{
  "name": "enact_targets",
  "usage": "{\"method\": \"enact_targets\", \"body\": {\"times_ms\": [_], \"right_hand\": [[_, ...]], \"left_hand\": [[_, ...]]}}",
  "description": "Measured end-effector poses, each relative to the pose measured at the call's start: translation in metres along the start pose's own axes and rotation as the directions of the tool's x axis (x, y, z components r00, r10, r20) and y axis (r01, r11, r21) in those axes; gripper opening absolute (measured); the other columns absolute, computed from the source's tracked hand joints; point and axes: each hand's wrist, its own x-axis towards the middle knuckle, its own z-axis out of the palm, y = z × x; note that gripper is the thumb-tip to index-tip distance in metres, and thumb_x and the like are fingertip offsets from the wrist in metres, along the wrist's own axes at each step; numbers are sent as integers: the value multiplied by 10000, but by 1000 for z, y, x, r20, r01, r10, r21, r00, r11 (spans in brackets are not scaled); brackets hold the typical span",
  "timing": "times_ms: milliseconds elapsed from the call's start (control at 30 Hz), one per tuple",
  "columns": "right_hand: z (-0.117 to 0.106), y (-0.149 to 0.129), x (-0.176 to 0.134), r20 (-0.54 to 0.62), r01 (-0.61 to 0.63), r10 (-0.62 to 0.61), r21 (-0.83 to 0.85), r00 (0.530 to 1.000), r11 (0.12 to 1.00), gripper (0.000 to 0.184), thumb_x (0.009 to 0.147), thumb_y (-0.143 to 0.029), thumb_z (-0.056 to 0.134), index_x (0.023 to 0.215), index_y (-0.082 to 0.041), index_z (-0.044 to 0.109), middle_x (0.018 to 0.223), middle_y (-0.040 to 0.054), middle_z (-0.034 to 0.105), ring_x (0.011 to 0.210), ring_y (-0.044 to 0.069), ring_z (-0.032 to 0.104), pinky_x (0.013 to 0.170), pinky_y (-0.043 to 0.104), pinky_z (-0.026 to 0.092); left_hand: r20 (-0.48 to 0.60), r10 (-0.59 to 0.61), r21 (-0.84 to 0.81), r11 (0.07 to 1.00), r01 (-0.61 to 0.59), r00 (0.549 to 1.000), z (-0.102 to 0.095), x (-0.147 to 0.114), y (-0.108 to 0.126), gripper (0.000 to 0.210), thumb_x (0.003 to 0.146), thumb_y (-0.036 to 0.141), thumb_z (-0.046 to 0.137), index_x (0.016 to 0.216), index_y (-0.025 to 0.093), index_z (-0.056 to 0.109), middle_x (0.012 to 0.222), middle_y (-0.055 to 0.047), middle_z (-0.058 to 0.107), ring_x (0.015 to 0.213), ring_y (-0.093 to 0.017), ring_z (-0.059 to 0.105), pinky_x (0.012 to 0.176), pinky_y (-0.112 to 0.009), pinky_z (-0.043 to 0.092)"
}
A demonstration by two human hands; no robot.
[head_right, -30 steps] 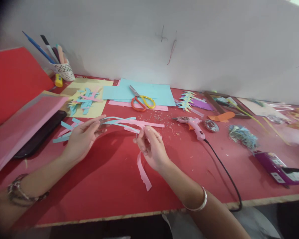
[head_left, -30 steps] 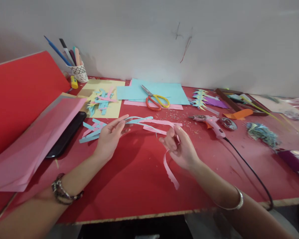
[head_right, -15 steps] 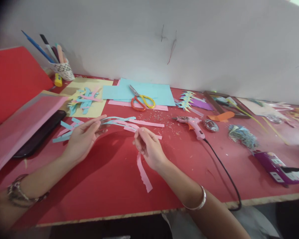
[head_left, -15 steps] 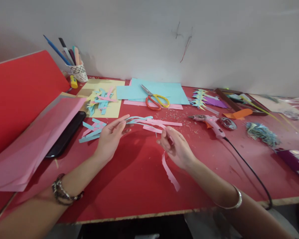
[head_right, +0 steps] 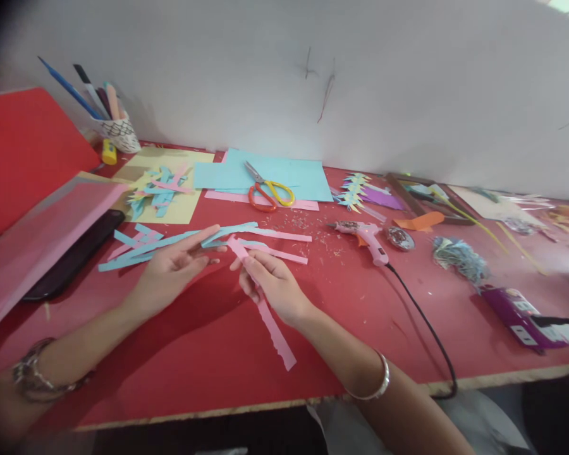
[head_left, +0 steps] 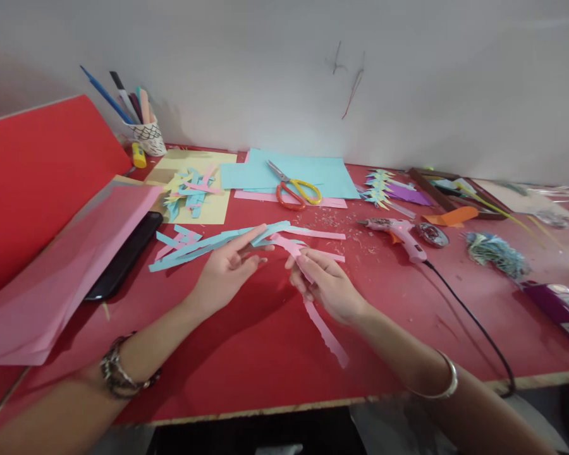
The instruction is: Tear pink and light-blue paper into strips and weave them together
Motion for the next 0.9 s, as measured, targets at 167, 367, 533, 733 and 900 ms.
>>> {"method": "enact_targets", "body": {"times_ms": [167,367,533,733,900], "right_hand": [[0,0,-1,77,0,4,-58,997,998,242,841,-333,364,749,-164,510,470,-74,432,379,24,354,370,150,279],[5,-1,-3,234,-83,105,-101,967,991,237,851,-302,350,745,-155,504,429,-86,428,363,23,363,383,145,301],[5,-1,-2,236,-97,111,-71,965,993,232,852,-286,355,746,-151,510,433,-86,440,358,17,377,376,134,308],[4,-1,-2,286,-124,131,-44,949,991,242,856,-283,354,762,-140,525,461,-74,470,376,14,422,385,126,339],[4,-3,-3,289,-150,150,-22,946,989,211,841,-296,383,790,-142,519,493,-68,482,386,21,445,385,131,360]], "left_hand": [[1,263,412,879,-240,965,2,-3,-2,358,780,276,478,1119,176,536,1070,-63,611,885,-172,591,764,-269,481],[94,424,580,712,-396,901,0,-5,-4,341,816,272,435,1126,160,523,1051,-69,611,760,-134,596,711,-246,480],[78,460,596,690,-411,884,-1,-5,-2,296,820,259,437,1073,176,565,1018,-53,630,894,-150,577,760,-238,457],[6,379,536,780,-323,925,-2,-2,0,230,772,300,512,932,199,643,899,-28,670,813,-147,599,707,-222,465],[-48,276,380,894,-239,960,1,-3,4,180,743,280,539,824,197,677,854,-28,678,773,-145,600,647,-209,466]]}}
